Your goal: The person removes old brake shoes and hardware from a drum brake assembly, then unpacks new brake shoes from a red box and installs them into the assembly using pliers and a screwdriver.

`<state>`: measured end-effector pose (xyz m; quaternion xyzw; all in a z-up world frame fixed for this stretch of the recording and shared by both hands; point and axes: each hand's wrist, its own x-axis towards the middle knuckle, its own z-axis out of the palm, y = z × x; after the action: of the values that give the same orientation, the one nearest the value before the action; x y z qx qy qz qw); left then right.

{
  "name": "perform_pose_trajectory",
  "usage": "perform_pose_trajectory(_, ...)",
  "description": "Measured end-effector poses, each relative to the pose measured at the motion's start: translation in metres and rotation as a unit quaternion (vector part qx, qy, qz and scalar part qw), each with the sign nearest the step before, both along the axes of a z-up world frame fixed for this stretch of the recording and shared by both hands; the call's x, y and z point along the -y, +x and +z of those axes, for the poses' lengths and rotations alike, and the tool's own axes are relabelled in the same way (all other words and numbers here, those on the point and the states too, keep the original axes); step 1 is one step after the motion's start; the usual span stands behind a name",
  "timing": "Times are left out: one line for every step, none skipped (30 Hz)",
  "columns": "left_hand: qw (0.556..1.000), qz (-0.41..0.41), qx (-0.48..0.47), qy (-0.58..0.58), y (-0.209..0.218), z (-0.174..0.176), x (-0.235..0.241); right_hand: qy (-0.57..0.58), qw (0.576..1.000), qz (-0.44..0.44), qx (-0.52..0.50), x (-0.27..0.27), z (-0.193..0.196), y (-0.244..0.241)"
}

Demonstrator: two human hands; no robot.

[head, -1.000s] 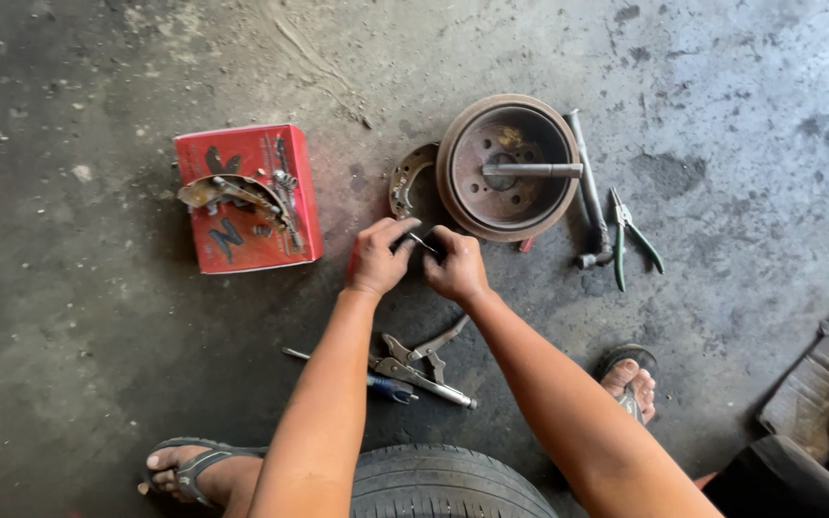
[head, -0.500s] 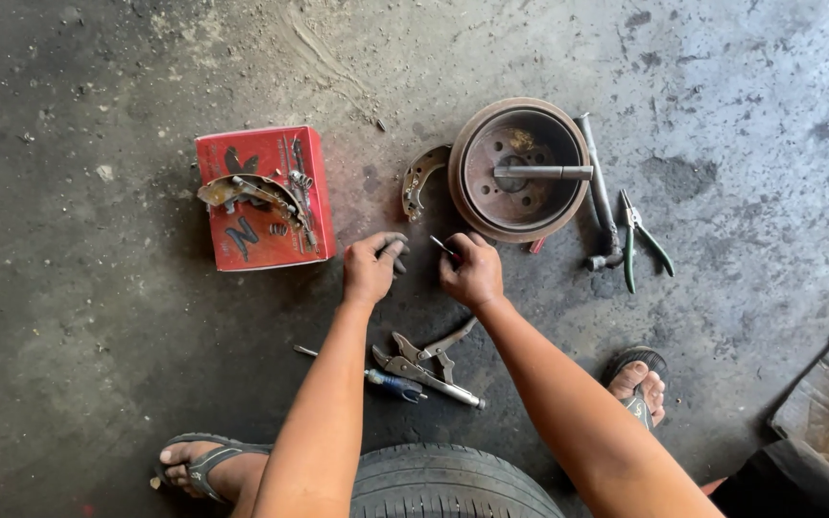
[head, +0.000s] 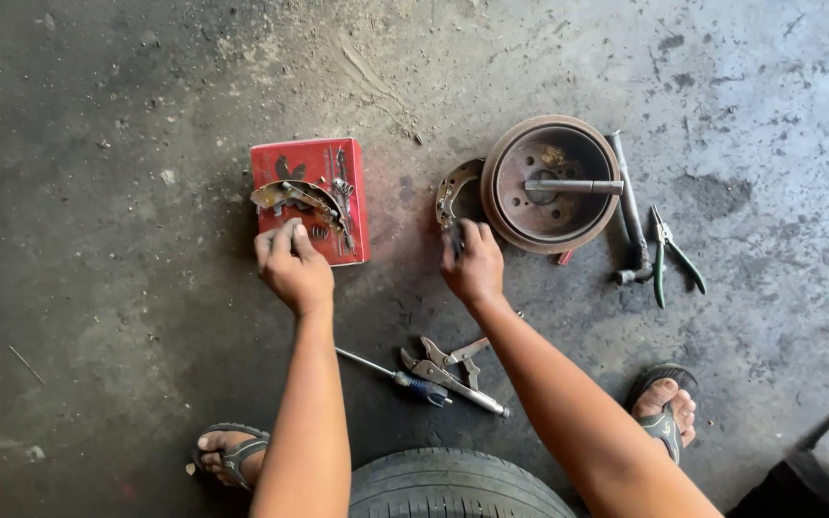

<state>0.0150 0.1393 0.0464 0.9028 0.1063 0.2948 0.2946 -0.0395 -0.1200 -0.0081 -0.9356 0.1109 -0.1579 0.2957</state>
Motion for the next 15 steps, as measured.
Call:
perform_pose_trajectory(1.0,-0.002,-0.001,0.0,-0.004,0.0,-0.003,0.0,1.0,-0.002,-0.001,-0.003,0.006,0.004)
perform_pose_trajectory(0.997,-0.004,-0.075,-0.018,-0.002,-0.001,-0.004,0.019,0.998,0.0,-0.055,-0.004,0.013,0.015)
perform_pose_trajectory(0.988,-0.007,-0.149,-0.035,0.0,-0.002,-0.005,0.039,0.993,0.0,-0.11,-0.006,0.019,0.025)
perform_pose_trajectory(0.988,-0.008,-0.148,-0.035,0.001,-0.005,-0.006,0.039,0.993,0.0,-0.108,-0.004,0.023,0.031)
perform_pose_trajectory(0.982,-0.012,-0.184,-0.038,0.001,-0.008,-0.006,0.037,0.983,0.008,-0.181,-0.002,0.027,0.037)
perform_pose_trajectory(0.975,-0.012,-0.22,-0.04,-0.001,-0.01,-0.01,0.037,0.966,0.019,-0.255,-0.004,0.03,0.042)
perform_pose_trajectory(0.975,-0.01,-0.22,-0.039,0.002,-0.007,-0.011,0.037,0.966,0.022,-0.254,-0.003,0.027,0.041)
perform_pose_trajectory(0.972,-0.022,-0.229,-0.048,0.003,-0.004,-0.012,0.031,0.969,0.022,-0.243,-0.003,0.023,0.039)
perform_pose_trajectory(0.969,-0.034,-0.238,-0.057,0.005,-0.001,-0.013,0.025,0.972,0.021,-0.231,-0.003,0.018,0.038)
perform_pose_trajectory(0.969,-0.031,-0.237,-0.057,0.007,0.003,-0.015,0.025,0.972,0.024,-0.231,-0.003,0.009,0.034)
perform_pose_trajectory(0.962,-0.018,-0.265,-0.065,0.009,0.007,-0.017,0.024,0.983,0.021,-0.18,-0.003,0.0,0.031)
perform_pose_trajectory(0.953,-0.005,-0.293,-0.073,0.009,0.011,-0.018,0.022,0.991,0.018,-0.13,-0.003,-0.009,0.026)
perform_pose_trajectory(0.953,-0.002,-0.294,-0.073,0.01,0.009,-0.022,0.022,0.991,0.021,-0.131,-0.004,-0.015,0.022)
perform_pose_trajectory(0.95,-0.001,-0.305,-0.065,0.011,0.007,-0.024,0.036,0.994,0.03,-0.104,-0.002,-0.021,0.018)
perform_pose_trajectory(0.947,-0.001,-0.317,-0.056,0.012,0.005,-0.026,0.05,0.995,0.038,-0.076,-0.001,-0.027,0.013)
